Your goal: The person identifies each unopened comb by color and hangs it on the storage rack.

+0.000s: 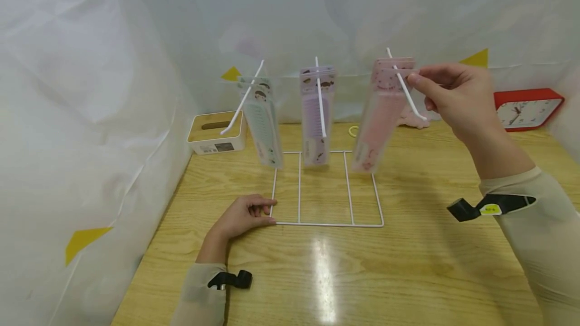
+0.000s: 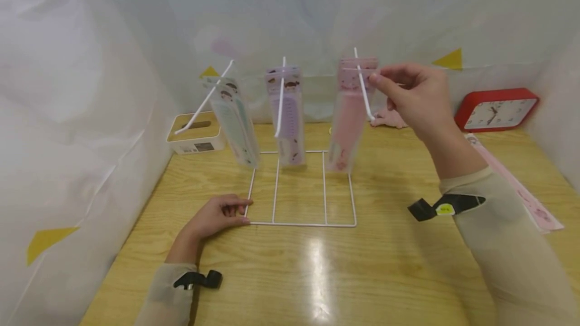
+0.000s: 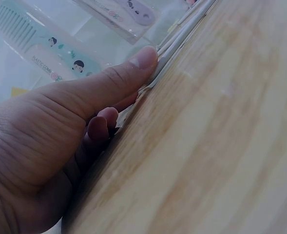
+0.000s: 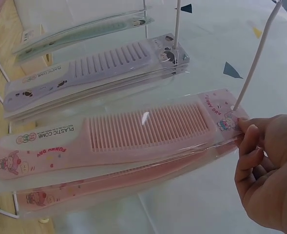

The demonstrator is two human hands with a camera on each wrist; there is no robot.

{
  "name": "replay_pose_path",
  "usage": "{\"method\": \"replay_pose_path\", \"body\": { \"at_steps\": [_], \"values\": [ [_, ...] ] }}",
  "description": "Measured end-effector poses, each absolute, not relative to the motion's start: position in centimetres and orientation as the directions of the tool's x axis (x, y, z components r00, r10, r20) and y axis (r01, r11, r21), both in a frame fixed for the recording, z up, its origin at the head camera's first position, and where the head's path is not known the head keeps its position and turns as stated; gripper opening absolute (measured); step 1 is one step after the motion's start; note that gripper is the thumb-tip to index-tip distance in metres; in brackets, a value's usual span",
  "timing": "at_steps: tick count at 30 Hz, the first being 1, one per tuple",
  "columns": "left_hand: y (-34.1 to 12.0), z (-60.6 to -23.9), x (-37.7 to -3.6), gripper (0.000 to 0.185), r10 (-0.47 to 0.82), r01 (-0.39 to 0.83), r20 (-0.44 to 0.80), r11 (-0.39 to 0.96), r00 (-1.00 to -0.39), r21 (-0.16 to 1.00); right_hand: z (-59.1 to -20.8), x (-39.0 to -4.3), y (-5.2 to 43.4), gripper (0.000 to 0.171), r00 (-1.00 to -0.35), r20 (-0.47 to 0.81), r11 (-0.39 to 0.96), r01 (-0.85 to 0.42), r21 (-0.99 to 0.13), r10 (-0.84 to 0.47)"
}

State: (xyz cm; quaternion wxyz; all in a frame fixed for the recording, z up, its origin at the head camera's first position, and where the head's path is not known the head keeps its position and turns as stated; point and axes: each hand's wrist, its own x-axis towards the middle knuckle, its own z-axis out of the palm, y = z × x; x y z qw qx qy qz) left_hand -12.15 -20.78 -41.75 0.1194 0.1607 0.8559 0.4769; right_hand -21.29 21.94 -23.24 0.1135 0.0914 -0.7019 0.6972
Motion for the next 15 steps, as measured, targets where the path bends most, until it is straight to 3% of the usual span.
{"method": "replay_pose_path", "body": {
  "at_steps": [15],
  "values": [
    [-20.73, -41.78, -12.06, 0.040, 0.385, 0.166, -0.044, 0.494, -0.922, 0.854, -23.91, -21.67, 22.90, 0.028, -0.958, 0.286, -0.060, -0.285, -0.957, -0.007]
  ]
}}
